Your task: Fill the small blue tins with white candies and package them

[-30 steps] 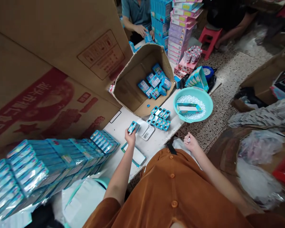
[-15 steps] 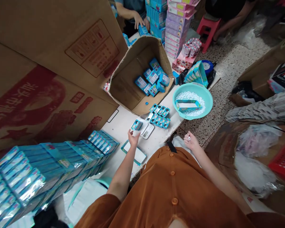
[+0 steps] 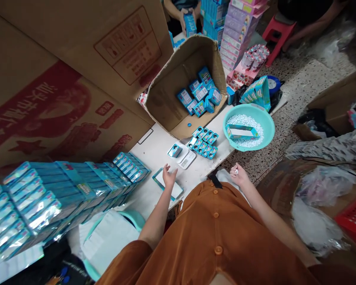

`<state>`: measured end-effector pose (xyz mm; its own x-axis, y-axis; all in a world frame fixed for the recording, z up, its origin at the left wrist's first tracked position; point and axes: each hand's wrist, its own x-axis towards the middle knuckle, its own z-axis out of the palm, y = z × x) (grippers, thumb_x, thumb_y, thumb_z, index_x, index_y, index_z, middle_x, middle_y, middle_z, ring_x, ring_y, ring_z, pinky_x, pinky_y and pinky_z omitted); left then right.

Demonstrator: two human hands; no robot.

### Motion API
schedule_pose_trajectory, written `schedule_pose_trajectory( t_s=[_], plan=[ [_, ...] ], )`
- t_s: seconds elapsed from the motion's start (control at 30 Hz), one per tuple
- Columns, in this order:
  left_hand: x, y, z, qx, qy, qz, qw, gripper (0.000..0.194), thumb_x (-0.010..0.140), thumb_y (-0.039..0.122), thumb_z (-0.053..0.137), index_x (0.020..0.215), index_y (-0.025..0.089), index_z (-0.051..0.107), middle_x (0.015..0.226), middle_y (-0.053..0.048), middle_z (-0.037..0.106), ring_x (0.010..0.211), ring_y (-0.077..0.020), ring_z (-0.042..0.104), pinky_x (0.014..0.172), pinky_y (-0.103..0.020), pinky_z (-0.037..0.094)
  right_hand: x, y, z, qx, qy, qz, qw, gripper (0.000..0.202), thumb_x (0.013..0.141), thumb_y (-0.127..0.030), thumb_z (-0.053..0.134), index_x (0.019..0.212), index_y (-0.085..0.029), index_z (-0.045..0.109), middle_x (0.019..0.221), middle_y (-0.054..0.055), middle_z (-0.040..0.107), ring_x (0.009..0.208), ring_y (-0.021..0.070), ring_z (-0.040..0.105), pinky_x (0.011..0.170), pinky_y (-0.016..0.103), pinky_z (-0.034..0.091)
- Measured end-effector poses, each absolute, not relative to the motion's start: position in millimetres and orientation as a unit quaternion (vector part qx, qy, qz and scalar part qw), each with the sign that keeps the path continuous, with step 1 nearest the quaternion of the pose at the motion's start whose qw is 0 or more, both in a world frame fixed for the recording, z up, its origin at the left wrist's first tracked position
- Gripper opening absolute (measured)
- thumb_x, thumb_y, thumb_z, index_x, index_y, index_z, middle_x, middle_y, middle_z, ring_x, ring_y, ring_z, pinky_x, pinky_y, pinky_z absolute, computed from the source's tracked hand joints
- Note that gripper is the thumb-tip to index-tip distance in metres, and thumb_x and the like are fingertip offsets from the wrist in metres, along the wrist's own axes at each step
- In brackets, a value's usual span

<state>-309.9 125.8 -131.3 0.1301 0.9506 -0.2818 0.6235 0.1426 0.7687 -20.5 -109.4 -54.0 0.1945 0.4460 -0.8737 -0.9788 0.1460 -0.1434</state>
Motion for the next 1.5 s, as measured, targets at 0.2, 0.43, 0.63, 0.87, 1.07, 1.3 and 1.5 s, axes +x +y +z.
schedule_pose_trajectory(
  t_s=[0.2,0.43,0.63,0.87,1.07,1.3,1.5],
  plan=[
    [-304.5,152.5,-122.7,0.663,0.607,0.224,0.377,0.068,0.066,0.031,0.073,0.126,0.019,0.044,0.117,-0.012,0.057,0.113,-0.0253,0.052,0.094,-0.041,0.042,-18.3,-109.3,-57.0,-0.374,0.361,0.528,0.672,0.037,0.095,-0.03,0.033,0.059,-0.021,0.037,0.041,-0.008,0.038,0.029,0.0051,0.03,0.03,0.017,0.019],
    [-283.0,185.2,-106.0,0.754,0.544,0.211,0.303,0.069,0.069,0.032,0.072,0.129,0.018,0.043,0.121,-0.012,0.056,0.117,-0.026,0.048,0.101,-0.04,0.036,-17.0,-114.6,-63.3,-0.372,0.354,0.524,0.68,0.033,0.094,-0.029,0.037,0.061,-0.021,0.038,0.042,-0.009,0.04,0.029,0.0051,0.031,0.031,0.017,0.019],
    [-253.3,195.5,-91.6,0.86,0.445,0.122,0.218,0.064,0.076,0.039,0.065,0.13,0.014,0.041,0.126,-0.015,0.051,0.12,-0.0279,0.043,0.103,-0.04,0.034,-15.7,-121.8,-71.9,-0.379,0.32,0.541,0.679,0.03,0.087,-0.029,0.051,0.062,-0.021,0.036,0.043,-0.01,0.038,0.03,0.0046,0.031,0.033,0.017,0.02],
    [-242.4,195.8,-68.9,0.864,0.473,-0.008,0.173,0.038,0.08,0.024,0.056,0.117,0.016,0.052,0.112,-0.014,0.061,0.106,-0.0297,0.053,0.09,-0.041,0.042,-16.4,-123.5,-69.8,-0.398,0.318,0.535,0.674,0.032,0.086,-0.029,0.053,0.059,-0.021,0.038,0.043,-0.009,0.038,0.031,0.0049,0.03,0.031,0.017,0.022],
    [-333.2,180.3,-41.9,0.838,0.52,0.034,0.164,0.039,0.078,0.024,0.057,0.116,0.018,0.054,0.113,-0.01,0.063,0.104,-0.0266,0.056,0.09,-0.036,0.043,-20.1,-125.6,-74.0,-0.428,0.311,0.523,0.669,0.033,0.081,-0.028,0.06,0.057,-0.022,0.038,0.044,-0.009,0.036,0.032,0.0043,0.029,0.031,0.017,0.022],
    [-395.0,160.7,-51.4,0.806,0.567,-0.037,0.165,0.041,0.077,0.021,0.057,0.119,0.017,0.055,0.117,-0.011,0.062,0.108,-0.0276,0.055,0.091,-0.036,0.043,-23.5,-106.1,-74.2,-0.43,0.313,0.547,0.647,0.032,0.086,-0.029,0.052,0.058,-0.022,0.038,0.044,-0.009,0.036,0.032,0.0041,0.03,0.031,0.017,0.022],
    [-394.5,162.3,-69.2,0.792,0.582,-0.059,0.174,0.039,0.078,0.017,0.055,0.117,0.018,0.055,0.118,-0.011,0.061,0.108,-0.0268,0.055,0.091,-0.036,0.043,-22.9,-98.0,-73.1,-0.415,0.319,0.55,0.651,0.031,0.087,-0.028,0.05,0.06,-0.022,0.036,0.043,-0.009,0.037,0.032,0.0046,0.031,0.031,0.017,0.023]
  ],
)
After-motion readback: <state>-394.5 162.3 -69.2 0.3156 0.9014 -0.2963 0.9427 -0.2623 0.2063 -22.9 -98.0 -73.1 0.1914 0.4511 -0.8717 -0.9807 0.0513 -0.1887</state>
